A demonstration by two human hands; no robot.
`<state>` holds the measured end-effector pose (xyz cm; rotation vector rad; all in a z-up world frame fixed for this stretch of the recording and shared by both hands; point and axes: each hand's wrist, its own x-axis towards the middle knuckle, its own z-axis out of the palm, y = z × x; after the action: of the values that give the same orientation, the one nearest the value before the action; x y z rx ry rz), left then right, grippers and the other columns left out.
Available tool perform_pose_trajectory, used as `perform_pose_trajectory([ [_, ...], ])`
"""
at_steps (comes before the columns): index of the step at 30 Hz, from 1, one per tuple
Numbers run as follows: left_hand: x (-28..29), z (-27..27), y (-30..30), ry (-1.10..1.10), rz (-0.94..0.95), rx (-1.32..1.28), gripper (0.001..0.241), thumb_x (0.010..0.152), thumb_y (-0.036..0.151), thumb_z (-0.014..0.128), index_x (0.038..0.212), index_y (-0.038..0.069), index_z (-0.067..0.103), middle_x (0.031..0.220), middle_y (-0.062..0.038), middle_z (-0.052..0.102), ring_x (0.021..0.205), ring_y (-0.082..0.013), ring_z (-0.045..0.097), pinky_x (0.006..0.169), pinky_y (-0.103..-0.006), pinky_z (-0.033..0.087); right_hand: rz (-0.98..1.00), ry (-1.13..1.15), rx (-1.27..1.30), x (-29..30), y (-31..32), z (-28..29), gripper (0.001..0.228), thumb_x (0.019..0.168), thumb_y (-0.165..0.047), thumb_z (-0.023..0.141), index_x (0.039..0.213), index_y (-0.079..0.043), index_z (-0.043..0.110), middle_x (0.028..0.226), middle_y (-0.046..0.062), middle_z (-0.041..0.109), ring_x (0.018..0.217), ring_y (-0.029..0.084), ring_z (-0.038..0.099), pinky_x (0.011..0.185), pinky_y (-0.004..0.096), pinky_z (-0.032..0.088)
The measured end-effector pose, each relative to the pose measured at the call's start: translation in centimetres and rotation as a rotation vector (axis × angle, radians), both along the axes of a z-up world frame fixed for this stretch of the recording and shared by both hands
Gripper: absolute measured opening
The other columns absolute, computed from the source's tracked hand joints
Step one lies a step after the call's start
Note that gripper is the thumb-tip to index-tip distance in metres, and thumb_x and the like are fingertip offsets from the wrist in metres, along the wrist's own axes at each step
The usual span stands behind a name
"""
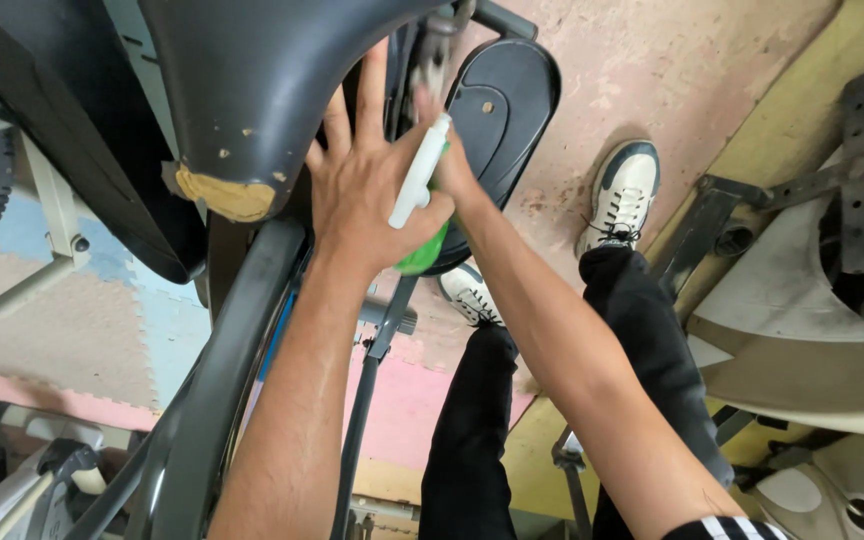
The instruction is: Wiping down and cleaning an elliptical trainer and a stationary bike using a spray bottle and cloth.
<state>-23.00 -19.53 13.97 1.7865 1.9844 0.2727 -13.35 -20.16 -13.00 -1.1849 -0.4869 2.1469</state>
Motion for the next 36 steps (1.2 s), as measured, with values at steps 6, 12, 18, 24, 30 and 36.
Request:
perform_pose_trajectory([
  [6,0.1,0.5,0.2,-0.016,-0.001,-0.049,0.046,0.064,0.023,0.079,0.11,0.03,0.082,0.171,-0.02,0.011,0.155,-0.0543,0.008,0.118,-0.0761,0.012,0.103,0.062,-0.111,1.1,3.5,7.0,0.039,0.099,-0.039,0.053,0.124,-0.01,0.063,0.111,0.0,0.068,0.097,0.006,0.066,0.088,0.022,0.053],
  [12,0.1,0.7,0.2,-0.054,0.007,-0.097,0.049,0.06,0.022,0.078,0.109,0.028,0.081,0.172,-0.021,0.01,0.156,-0.0549,0.005,0.118,-0.0749,0.014,0.048,-0.115,-0.003,-1.3,7.3,6.4,0.041,0.1,-0.044,0.05,0.12,-0.01,0.062,0.074,0.002,0.059,0.047,0.011,0.049,0.046,0.029,0.047],
  [18,-0.1,0.6,0.5,0.0,-0.008,-0.105,0.04,0.063,0.023,0.079,0.103,0.028,0.077,0.173,-0.019,0.011,0.157,-0.0549,0.008,0.118,-0.0759,0.017,0.154,0.05,-0.075,4.7,6.1,14.3,0.032,0.112,-0.038,0.057,0.115,-0.006,0.059,0.08,-0.001,0.056,0.055,0.009,0.047,0.041,0.026,0.03],
  [24,-0.7,1.4,1.1,-0.146,0.025,-0.16,0.064,0.064,0.029,0.079,0.127,0.029,0.072,0.17,-0.021,0.012,0.154,-0.0575,0.012,0.108,-0.0733,0.03,-0.056,-0.155,0.104,3.5,11.0,17.6,0.049,0.11,-0.043,0.045,0.111,0.0,0.069,0.081,0.004,0.063,0.059,0.014,0.059,0.046,0.029,0.043],
  [30,-0.7,1.5,1.6,-0.086,0.013,-0.186,0.068,0.065,0.029,0.077,0.132,0.027,0.069,0.168,-0.022,0.018,0.15,-0.0563,0.021,0.11,-0.0671,0.039,0.073,0.009,0.088,-0.4,12.4,9.2,0.031,0.105,-0.025,0.051,0.104,0.001,0.067,0.086,0.013,0.069,0.059,0.021,0.061,0.057,0.036,0.052],
  [36,-0.8,1.5,2.1,-0.097,0.021,-0.213,0.059,0.071,0.028,0.073,0.129,0.031,0.069,0.163,-0.024,0.027,0.144,-0.055,0.031,0.11,-0.063,0.04,0.177,-0.08,0.22,1.3,14.4,-1.4,0.02,0.098,-0.01,0.067,0.117,-0.001,0.068,0.109,0.009,0.072,0.097,0.017,0.071,0.084,0.036,0.064],
])
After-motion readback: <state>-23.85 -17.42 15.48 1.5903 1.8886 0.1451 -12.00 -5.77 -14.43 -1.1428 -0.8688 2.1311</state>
